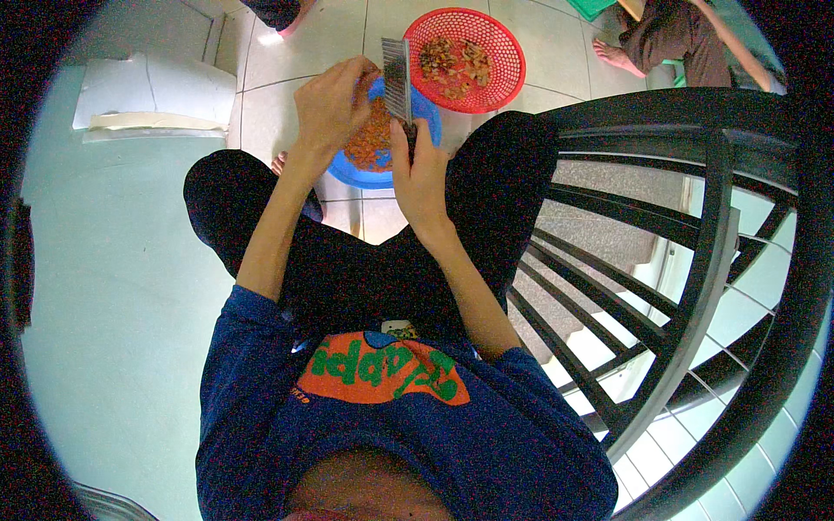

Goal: The person rubs small nuts against a ridged metal tool to remove their skins, dropping the cleaned nuts into a red basket and the skins into a blue bowl.

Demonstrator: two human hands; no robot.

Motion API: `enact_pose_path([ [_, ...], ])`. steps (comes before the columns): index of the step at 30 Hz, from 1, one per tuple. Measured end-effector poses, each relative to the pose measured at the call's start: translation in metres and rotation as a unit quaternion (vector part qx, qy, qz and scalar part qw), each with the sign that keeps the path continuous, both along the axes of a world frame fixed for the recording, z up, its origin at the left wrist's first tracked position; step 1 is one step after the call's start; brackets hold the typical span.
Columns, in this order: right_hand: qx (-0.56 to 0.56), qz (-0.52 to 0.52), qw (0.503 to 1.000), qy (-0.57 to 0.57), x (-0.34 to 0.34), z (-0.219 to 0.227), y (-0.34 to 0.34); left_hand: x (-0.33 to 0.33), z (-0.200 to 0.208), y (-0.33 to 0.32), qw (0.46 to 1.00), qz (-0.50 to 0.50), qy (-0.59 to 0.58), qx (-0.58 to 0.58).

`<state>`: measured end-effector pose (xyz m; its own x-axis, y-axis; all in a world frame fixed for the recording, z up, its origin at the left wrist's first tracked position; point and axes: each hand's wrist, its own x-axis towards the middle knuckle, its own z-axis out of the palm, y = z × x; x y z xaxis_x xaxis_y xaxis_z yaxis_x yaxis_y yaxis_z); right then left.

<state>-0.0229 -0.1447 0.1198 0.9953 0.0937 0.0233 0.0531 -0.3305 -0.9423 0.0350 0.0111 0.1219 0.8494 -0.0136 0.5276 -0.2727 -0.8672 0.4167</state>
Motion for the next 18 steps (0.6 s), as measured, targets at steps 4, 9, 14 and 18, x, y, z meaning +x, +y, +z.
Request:
enact_pose_path([
  [4,0.001,-0.004,1.0,-0.029,-0.002,-0.007,0.0,-0.001,0.001,-0.001,1.0,-0.006,0.006,0.005],
  [9,-0.008,-0.004,1.0,-0.019,-0.007,-0.011,-0.001,-0.001,0.003,0.0,1.0,-0.007,-0.005,0.006],
  [14,-0.005,-0.005,0.998,0.059,-0.021,-0.009,-0.005,0.004,0.003,0.003,0.999,0.005,-0.044,-0.006],
  [18,-0.007,-0.006,0.998,0.063,-0.024,-0.016,-0.009,0.002,0.002,0.004,1.0,-0.007,-0.019,-0.01],
])
